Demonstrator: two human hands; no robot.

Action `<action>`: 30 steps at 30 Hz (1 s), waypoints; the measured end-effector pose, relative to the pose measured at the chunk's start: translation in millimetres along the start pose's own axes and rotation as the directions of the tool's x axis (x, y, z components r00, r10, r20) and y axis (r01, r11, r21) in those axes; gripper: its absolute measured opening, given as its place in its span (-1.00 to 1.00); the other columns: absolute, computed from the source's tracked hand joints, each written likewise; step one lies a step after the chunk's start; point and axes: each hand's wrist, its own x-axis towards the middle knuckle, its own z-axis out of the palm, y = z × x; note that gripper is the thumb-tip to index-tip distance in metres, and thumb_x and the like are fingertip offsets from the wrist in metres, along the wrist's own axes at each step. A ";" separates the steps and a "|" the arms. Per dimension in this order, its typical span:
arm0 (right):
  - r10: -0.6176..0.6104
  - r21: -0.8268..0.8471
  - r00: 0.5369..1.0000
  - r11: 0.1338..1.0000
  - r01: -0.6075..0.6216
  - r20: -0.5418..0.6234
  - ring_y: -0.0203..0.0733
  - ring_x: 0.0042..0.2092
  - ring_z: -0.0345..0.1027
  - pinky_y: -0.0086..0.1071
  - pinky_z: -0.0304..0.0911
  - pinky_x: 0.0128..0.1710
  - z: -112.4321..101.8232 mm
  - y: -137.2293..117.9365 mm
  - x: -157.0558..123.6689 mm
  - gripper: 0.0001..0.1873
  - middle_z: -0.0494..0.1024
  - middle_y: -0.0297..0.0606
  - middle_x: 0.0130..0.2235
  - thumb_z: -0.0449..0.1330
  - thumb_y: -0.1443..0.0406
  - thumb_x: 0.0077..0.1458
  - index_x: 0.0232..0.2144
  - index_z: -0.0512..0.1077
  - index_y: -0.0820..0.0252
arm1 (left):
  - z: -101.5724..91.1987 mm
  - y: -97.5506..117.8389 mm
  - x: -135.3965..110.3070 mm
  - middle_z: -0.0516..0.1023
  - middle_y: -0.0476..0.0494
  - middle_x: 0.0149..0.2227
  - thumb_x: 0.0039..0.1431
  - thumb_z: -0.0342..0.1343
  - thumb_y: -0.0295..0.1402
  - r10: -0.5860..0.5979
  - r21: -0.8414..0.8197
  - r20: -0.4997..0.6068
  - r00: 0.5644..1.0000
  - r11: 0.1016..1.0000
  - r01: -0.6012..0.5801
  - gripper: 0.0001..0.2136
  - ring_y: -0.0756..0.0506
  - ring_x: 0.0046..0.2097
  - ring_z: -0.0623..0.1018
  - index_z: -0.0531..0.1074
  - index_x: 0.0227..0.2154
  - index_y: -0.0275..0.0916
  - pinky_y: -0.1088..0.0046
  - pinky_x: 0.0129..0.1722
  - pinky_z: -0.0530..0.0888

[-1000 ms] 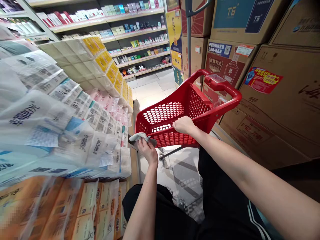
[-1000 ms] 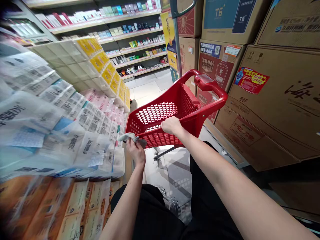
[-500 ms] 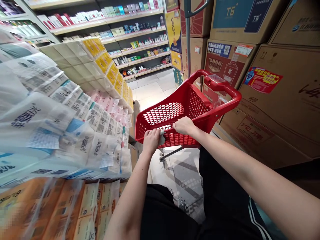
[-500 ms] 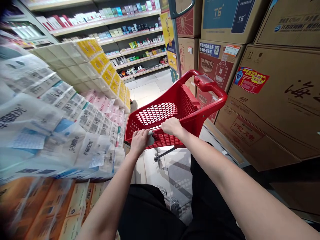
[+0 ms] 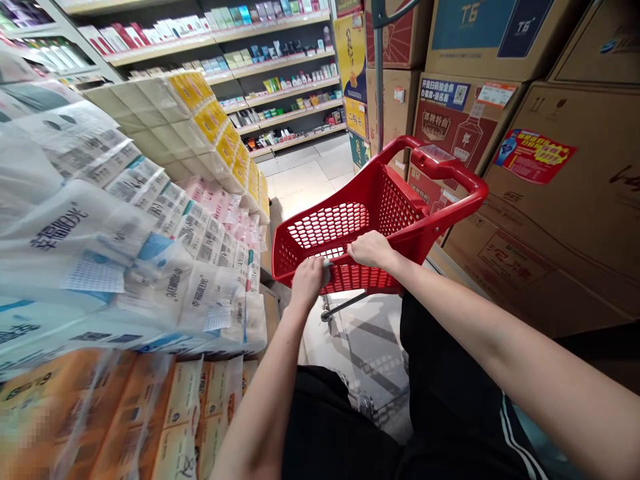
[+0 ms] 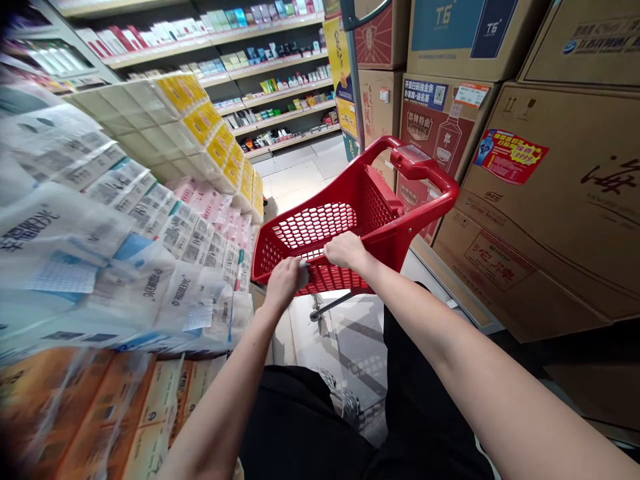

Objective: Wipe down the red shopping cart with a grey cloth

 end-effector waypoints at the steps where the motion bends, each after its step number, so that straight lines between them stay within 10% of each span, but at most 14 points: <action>1: -0.009 -0.005 1.000 1.000 0.009 0.001 -0.06 -0.25 0.45 -0.30 0.15 -0.29 -0.1 0.5 -0.2 -0.48 0.59 -0.06 -0.30 -0.20 0.26 0.25 -0.34 0.56 0.25 | 0.5 12.9 10.5 0.42 -0.27 -0.18 0.25 -0.17 -0.38 0.028 -0.017 -0.001 1.000 0.999 -0.028 -0.75 -0.18 -0.14 0.41 0.29 -0.08 -0.28 0.29 -0.11 0.33; 5: -0.014 -0.018 1.000 1.000 0.013 -0.009 -0.07 -0.25 0.45 -0.32 0.15 -0.30 -0.7 5.7 -0.2 -0.48 0.59 -0.04 -0.30 -0.20 0.26 0.25 -0.34 0.56 0.28 | 0.7 25.9 26.8 0.42 -0.24 -0.22 0.27 -0.19 -0.36 0.080 -0.025 0.018 0.997 0.996 -0.080 -0.76 -0.17 -0.15 0.42 0.30 -0.09 -0.25 0.31 -0.17 0.33; 15: -0.010 -0.051 1.000 0.999 0.011 0.011 -0.08 -0.26 0.45 -0.33 0.14 -0.33 -0.4 15.9 5.1 -0.40 0.59 -0.05 -0.32 -0.25 0.20 0.25 -0.36 0.57 0.29 | 4.7 -83.6 -52.9 0.43 -0.23 -0.18 0.25 -0.19 -0.36 -0.129 0.002 0.026 0.991 0.992 0.129 -0.74 -0.19 -0.09 0.40 0.31 -0.08 -0.23 0.23 0.00 0.28; 30: 0.066 -0.062 0.993 0.996 -0.060 0.099 -0.02 -0.13 0.43 -0.24 0.15 -0.20 -0.8 28.6 7.1 -0.47 0.56 0.05 -0.21 -0.22 0.26 0.26 -0.26 0.54 0.28 | 6.4 -30.6 -60.0 0.41 -0.23 -0.33 0.26 -0.16 -0.30 -0.115 0.088 -0.031 0.993 0.989 0.117 -0.78 -0.19 -0.20 0.40 0.35 -0.24 -0.25 0.25 -0.09 0.29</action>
